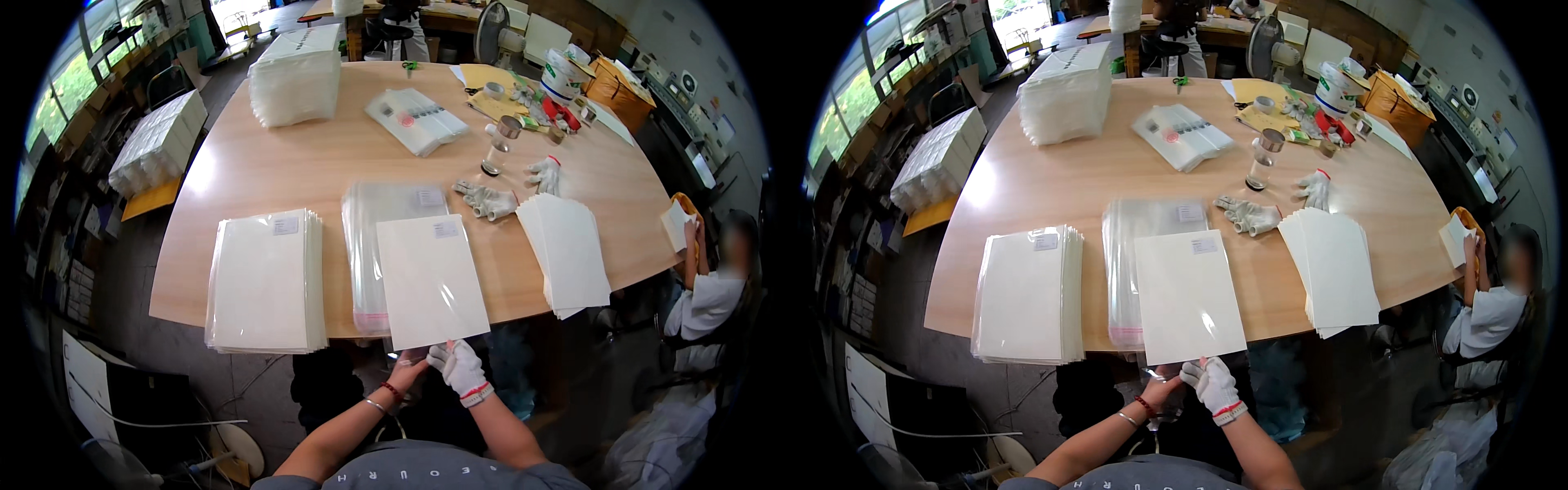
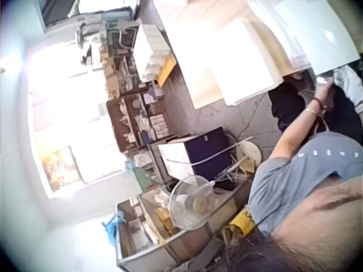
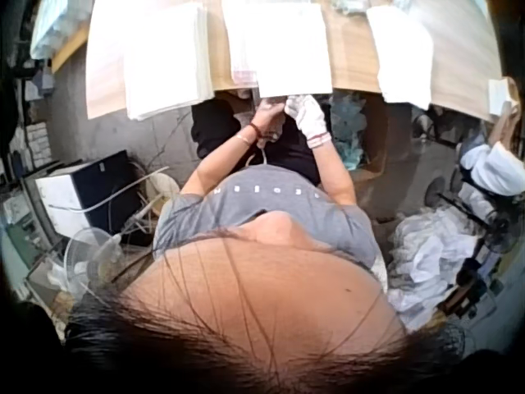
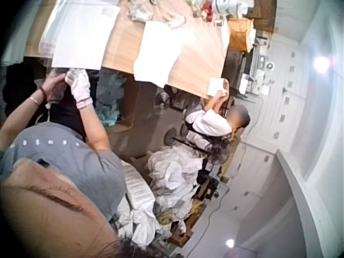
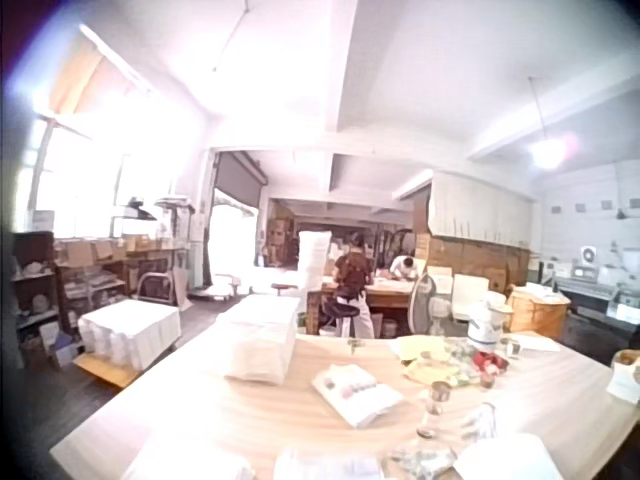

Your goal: The person repeatedly picks up white paper sheets and places them into clear plastic bags on a table. The person wears gloves and handles the sheets one at a time, stacking the filled bags on the table.

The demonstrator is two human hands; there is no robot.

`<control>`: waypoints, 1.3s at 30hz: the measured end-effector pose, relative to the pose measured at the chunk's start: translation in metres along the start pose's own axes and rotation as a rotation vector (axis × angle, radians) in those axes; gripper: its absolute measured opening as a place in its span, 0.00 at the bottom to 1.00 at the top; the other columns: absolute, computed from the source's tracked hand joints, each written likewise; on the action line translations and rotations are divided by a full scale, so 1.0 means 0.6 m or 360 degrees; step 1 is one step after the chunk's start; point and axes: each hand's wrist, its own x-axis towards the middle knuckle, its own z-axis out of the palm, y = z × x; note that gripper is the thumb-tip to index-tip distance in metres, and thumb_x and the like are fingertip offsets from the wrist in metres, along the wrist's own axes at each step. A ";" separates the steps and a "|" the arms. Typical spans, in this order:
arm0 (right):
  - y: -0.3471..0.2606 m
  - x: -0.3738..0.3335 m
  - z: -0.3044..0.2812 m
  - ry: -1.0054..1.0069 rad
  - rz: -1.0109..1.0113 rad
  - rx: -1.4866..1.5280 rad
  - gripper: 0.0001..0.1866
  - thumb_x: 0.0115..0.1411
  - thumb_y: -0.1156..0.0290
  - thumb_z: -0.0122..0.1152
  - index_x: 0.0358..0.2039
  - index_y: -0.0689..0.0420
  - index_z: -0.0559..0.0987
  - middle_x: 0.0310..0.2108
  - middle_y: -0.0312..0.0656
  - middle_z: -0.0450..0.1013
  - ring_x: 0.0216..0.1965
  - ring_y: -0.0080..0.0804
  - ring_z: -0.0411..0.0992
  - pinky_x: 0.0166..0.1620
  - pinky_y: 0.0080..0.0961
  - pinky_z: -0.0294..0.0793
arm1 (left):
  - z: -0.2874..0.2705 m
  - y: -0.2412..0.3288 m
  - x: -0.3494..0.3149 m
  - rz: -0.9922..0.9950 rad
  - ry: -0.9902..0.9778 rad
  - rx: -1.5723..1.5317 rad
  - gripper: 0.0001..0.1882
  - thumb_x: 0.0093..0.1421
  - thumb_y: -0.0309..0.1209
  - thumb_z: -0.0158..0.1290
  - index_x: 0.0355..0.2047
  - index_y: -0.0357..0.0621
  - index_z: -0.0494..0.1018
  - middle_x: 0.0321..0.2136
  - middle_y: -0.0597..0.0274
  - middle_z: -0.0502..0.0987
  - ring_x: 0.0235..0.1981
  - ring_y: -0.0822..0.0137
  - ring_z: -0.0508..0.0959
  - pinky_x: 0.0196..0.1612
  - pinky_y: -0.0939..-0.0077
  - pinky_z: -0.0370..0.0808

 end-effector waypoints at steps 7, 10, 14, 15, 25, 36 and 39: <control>0.007 -0.040 0.058 -0.0451 -0.1432 -0.2183 0.03 0.49 0.76 0.54 0.26 0.61 0.73 0.24 0.43 0.69 0.24 0.35 0.68 0.28 0.24 0.68 | -0.086 0.083 -0.040 -0.0216 0.0053 0.0145 0.16 0.60 0.37 0.42 0.43 0.41 0.69 0.37 0.67 0.73 0.38 0.75 0.71 0.40 0.80 0.67; 0.038 -0.026 0.102 -0.0443 -0.1448 -0.2628 0.05 0.45 0.72 0.55 0.23 0.58 0.72 0.26 0.45 0.67 0.29 0.43 0.68 0.32 0.32 0.69 | -0.092 0.087 -0.047 -0.0235 -0.0014 -0.0024 0.17 0.60 0.38 0.42 0.40 0.39 0.71 0.35 0.67 0.74 0.36 0.74 0.72 0.39 0.81 0.67; 0.062 -0.017 0.129 -0.0501 -0.1383 -0.2966 0.04 0.45 0.70 0.53 0.21 0.57 0.71 0.27 0.45 0.67 0.30 0.43 0.68 0.31 0.34 0.69 | -0.084 0.070 -0.040 -0.0247 0.0177 0.0101 0.17 0.59 0.37 0.41 0.35 0.35 0.72 0.31 0.63 0.74 0.32 0.71 0.72 0.38 0.79 0.68; 0.064 -0.017 0.129 -0.0509 -0.1407 -0.3022 0.04 0.45 0.70 0.52 0.21 0.57 0.71 0.27 0.44 0.66 0.30 0.43 0.68 0.31 0.34 0.69 | -0.067 0.089 -0.050 -0.0173 0.0203 0.0349 0.16 0.58 0.35 0.41 0.36 0.35 0.71 0.32 0.62 0.74 0.33 0.68 0.72 0.39 0.76 0.69; -0.075 -0.034 0.091 -0.0518 -0.1269 -0.2186 0.03 0.45 0.76 0.55 0.19 0.60 0.71 0.22 0.43 0.67 0.25 0.38 0.67 0.29 0.27 0.68 | -0.065 0.136 -0.052 -0.0526 0.0123 0.0119 0.21 0.57 0.44 0.37 0.40 0.43 0.70 0.36 0.64 0.75 0.44 0.67 0.71 0.44 0.71 0.63; 0.062 -0.002 0.120 -0.0605 -0.1451 -0.2773 0.06 0.43 0.71 0.55 0.22 0.57 0.70 0.26 0.46 0.66 0.28 0.46 0.68 0.31 0.37 0.68 | -0.113 0.050 -0.027 -0.0367 0.0090 -0.0239 0.18 0.58 0.39 0.39 0.41 0.40 0.69 0.36 0.62 0.74 0.37 0.67 0.73 0.43 0.73 0.68; 0.070 0.012 0.121 -0.0734 -0.1533 -0.2793 0.04 0.45 0.72 0.53 0.21 0.59 0.71 0.24 0.47 0.66 0.28 0.46 0.68 0.31 0.37 0.68 | -0.083 0.087 -0.035 -0.0243 0.0353 0.0697 0.16 0.56 0.36 0.39 0.36 0.35 0.70 0.30 0.60 0.73 0.34 0.64 0.74 0.36 0.72 0.71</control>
